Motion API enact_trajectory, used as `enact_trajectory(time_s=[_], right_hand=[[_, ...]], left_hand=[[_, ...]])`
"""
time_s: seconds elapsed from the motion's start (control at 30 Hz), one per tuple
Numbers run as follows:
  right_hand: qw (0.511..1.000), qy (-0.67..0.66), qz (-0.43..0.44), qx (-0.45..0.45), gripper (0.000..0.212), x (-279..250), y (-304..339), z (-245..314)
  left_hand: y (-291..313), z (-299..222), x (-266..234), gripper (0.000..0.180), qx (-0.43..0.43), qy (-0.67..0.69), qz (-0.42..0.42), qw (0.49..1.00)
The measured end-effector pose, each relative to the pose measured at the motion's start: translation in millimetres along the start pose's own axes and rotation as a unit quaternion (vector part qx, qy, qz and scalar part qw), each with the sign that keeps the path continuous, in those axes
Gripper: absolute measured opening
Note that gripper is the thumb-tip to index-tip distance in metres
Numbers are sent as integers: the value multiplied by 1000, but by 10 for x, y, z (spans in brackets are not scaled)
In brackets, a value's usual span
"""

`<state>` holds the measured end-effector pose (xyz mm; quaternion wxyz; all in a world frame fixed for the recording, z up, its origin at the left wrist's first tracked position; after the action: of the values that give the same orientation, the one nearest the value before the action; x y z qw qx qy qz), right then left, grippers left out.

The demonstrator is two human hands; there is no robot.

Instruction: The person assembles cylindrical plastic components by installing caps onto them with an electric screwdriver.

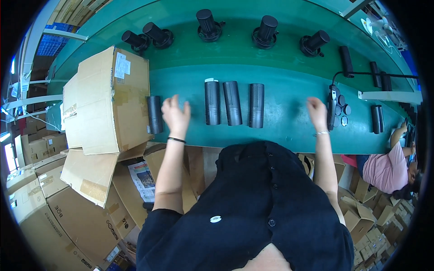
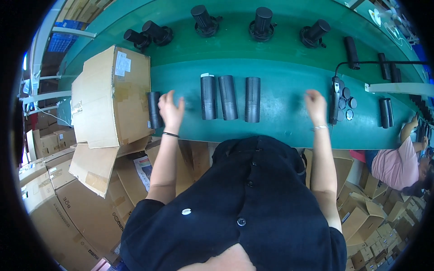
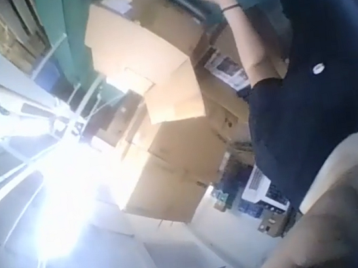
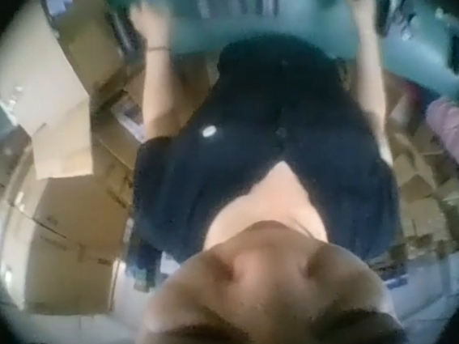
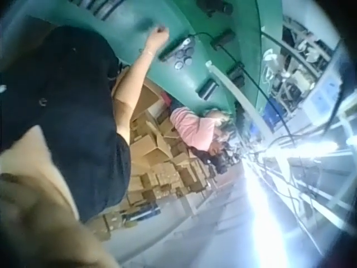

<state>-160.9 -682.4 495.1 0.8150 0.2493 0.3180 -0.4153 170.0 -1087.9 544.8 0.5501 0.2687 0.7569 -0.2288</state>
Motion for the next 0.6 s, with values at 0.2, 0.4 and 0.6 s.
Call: enact_trajectory(time_s=[0.2, 0.4, 0.6], right_hand=[[989, 12, 145, 38, 81, 1219, -178, 1147], [966, -161, 204, -4, 81, 1220, -256, 1274], [927, -303, 216, -35, 69, 472, -28, 1902]], left_hand=[[173, -1120, 276, 21, 78, 320, 74, 941], [363, -1554, 770, 59, -1, 523, 285, 803], [697, -2151, 594, 74, 34, 688, 448, 571]])
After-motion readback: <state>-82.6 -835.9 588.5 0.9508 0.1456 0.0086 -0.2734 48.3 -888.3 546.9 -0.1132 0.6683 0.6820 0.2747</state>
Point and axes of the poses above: each hand's wrist, its own y-axis away from the middle knuckle, its own x-axis out of the palm, z = x × y, the point moved 8 cm from there along -y, towards the middle knuckle, and after that the axes turned 11 degrees about z, right-handed, at the moved point
